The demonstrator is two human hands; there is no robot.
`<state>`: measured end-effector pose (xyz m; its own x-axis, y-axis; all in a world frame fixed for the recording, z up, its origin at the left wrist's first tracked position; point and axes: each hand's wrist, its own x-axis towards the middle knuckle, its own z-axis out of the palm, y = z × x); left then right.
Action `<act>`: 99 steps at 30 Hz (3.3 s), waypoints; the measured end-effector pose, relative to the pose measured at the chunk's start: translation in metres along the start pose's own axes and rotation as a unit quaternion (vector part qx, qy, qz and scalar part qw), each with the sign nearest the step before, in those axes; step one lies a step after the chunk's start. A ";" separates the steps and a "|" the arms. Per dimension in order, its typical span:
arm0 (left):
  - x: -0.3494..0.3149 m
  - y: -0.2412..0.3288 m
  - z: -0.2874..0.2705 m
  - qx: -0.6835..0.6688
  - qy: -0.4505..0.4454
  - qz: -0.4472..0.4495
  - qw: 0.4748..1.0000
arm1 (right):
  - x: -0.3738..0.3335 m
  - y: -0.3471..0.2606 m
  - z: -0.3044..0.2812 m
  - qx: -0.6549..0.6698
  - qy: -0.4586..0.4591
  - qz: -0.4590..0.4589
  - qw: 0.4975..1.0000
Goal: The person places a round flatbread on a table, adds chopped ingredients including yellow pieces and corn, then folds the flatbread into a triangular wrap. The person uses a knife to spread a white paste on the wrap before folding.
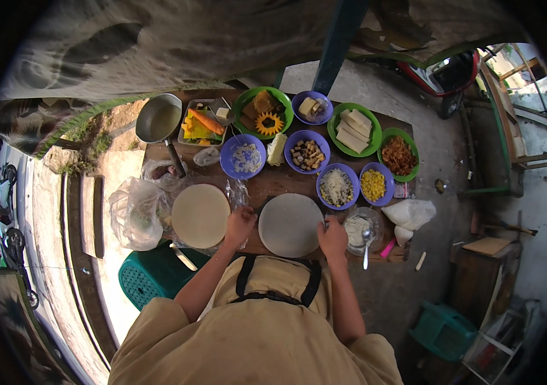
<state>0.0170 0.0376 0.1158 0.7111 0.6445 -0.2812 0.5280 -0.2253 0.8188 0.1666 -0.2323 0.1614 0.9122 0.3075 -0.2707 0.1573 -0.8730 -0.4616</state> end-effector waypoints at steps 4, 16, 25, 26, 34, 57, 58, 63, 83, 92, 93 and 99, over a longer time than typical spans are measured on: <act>0.094 0.012 -0.063 -0.013 0.231 0.066 0.971 | 0.005 -0.017 -0.009 0.052 -0.018 -0.023 0.998; 0.288 0.025 -0.177 0.327 0.174 -0.013 0.929 | -0.016 -0.021 -0.010 0.110 -0.050 -0.005 0.993; 0.273 0.029 -0.165 0.336 0.218 0.045 0.915 | -0.018 -0.014 -0.014 0.115 -0.057 0.006 0.992; 0.267 0.032 -0.163 0.331 0.245 0.070 0.909 | -0.019 -0.015 -0.016 0.120 -0.056 0.015 0.991; 0.108 0.071 -0.089 0.137 0.195 0.211 0.948 | -0.030 0.002 -0.021 0.161 -0.047 0.027 0.985; -0.023 0.032 0.041 0.006 -0.153 -0.017 0.988 | 0.054 -0.019 0.081 0.034 -0.152 -0.256 0.954; -0.021 0.031 0.038 0.038 -0.127 0.005 0.991 | 0.051 -0.020 0.079 -0.043 -0.120 -0.275 0.953; -0.018 0.028 0.038 0.129 -0.058 0.071 0.987 | 0.031 -0.016 0.059 0.006 -0.075 -0.237 0.968; -0.041 0.039 0.052 0.303 -0.111 0.338 0.884 | 0.010 -0.026 0.065 -0.017 -0.027 -0.246 0.969; -0.040 0.033 0.056 0.346 -0.153 0.335 0.863 | 0.009 -0.026 0.066 0.027 -0.025 -0.215 0.976; -0.040 0.033 0.056 0.348 -0.151 0.338 0.861 | 0.010 -0.027 0.066 0.023 -0.025 -0.215 0.976; -0.039 0.029 0.055 0.338 -0.146 0.331 0.869 | 0.012 -0.024 0.064 0.028 -0.036 -0.194 0.980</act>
<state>0.0303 -0.0341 0.1231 0.9982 0.0194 -0.0559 0.0400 -0.9169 0.3971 0.1497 -0.1838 0.1151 0.7579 0.6406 -0.1233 0.4653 -0.6634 -0.5860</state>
